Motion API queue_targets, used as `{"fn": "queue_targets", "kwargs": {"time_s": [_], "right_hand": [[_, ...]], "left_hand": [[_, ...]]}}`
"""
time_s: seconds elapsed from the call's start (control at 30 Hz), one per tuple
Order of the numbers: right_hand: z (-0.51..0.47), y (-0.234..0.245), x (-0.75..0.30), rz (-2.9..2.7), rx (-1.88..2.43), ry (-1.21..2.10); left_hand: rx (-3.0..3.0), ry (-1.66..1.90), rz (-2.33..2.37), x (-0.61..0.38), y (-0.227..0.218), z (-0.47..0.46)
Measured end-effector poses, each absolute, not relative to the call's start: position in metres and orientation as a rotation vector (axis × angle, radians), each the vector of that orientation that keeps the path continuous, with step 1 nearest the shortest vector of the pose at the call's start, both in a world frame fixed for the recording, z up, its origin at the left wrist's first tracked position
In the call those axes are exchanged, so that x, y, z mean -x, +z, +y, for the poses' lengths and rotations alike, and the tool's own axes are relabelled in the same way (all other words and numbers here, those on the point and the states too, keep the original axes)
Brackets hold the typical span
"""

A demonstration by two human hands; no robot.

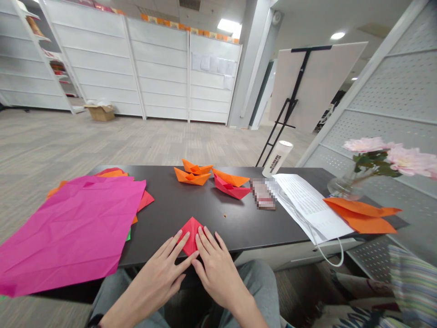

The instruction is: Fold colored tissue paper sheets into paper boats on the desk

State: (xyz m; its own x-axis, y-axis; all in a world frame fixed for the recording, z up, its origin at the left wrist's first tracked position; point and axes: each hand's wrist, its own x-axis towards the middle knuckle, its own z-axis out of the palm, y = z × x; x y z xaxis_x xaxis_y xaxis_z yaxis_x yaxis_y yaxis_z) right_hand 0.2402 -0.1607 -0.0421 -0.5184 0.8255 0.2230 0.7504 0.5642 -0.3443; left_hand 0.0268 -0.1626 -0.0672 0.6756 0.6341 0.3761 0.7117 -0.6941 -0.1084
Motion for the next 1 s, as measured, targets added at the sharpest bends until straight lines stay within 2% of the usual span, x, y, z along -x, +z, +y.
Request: {"fn": "queue_targets", "kwargs": {"time_s": [0.23,0.4,0.5,0.67,0.83,0.9,1.0], "right_hand": [[-0.158,-0.044,-0.239,-2.337,1.253,0.315],[-0.139,-0.048,-0.232,-2.014,1.517,0.296],[-0.129,-0.05,-0.225,-1.95,1.562,0.374],[-0.117,-0.044,-0.221,-1.839,1.429,0.685],[-0.068,-0.01,-0.23,-1.803,1.082,0.937],[-0.036,0.006,-0.234,-1.83,0.923,0.998],[0.01,0.019,-0.238,-1.786,0.727,1.267]], "left_hand": [[2.681,-0.412,-1.075,-0.026,-0.061,-0.163],[2.75,-0.434,-1.11,-0.025,-0.063,-0.16],[2.699,-0.666,-1.385,-0.028,-0.07,-0.152],[2.593,-1.177,-1.803,-0.034,-0.069,-0.13],[2.591,-1.583,-1.998,-0.029,-0.014,-0.092],[2.618,-1.702,-2.005,-0.025,0.011,-0.067],[2.68,-1.849,-1.92,-0.022,0.031,-0.025]]}}
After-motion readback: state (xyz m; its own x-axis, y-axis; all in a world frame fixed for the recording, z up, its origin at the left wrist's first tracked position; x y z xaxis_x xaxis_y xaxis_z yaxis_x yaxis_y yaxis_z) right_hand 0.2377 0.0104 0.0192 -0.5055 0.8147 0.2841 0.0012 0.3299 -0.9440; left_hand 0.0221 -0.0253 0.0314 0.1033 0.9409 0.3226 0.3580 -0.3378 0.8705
